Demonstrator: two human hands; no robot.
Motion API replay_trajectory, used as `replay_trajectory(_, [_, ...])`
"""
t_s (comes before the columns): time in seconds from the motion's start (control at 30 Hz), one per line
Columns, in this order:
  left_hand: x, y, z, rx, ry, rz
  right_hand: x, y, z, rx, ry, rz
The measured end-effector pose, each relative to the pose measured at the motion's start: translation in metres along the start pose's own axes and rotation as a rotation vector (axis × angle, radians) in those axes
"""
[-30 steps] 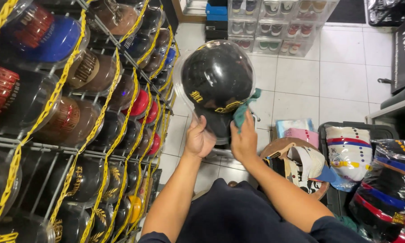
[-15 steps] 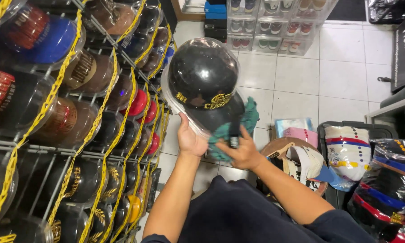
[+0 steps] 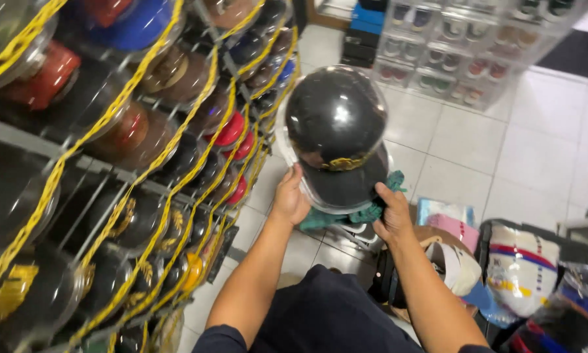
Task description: Wiping dust off plastic-covered hats with a cloth and arranging them on a display rack.
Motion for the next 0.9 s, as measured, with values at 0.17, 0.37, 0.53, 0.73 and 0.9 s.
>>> replay_trajectory(0.17, [-0.032, -0.026, 0.007, 0.019, 0.206, -0.300, -0.056, -0.045, -0.020, 0.020, 0.098, 0.036])
replay_trajectory(0.37, [-0.072, -0.097, 0.034, -0.061, 0.304, -0.253, -0.096, 0.017, 0.017, 0.223, 0.258, 0.091])
replay_trajectory(0.53, [-0.132, -0.129, 0.098, -0.229, 0.384, -0.347, -0.141, 0.044, 0.021, 0.316, 0.375, 0.130])
replay_trajectory(0.73, [-0.270, -0.180, 0.201, -0.498, 0.687, 0.095, -0.216, 0.129, 0.043, 0.410, 0.489, 0.223])
replay_trajectory(0.9, [-0.338, -0.217, 0.255, -0.507, 0.860, 0.344, -0.258, 0.237, 0.086, 0.454, 0.537, 0.318])
Point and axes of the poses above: each hand's wrist, its own z-axis away from the middle knuckle, its own y-axis out of the palm, x = y × z, the point moved 5 cm from there along -z, towards the middle knuckle, and after that the axes turned 12 degrees about z, right-handed, at the moved point
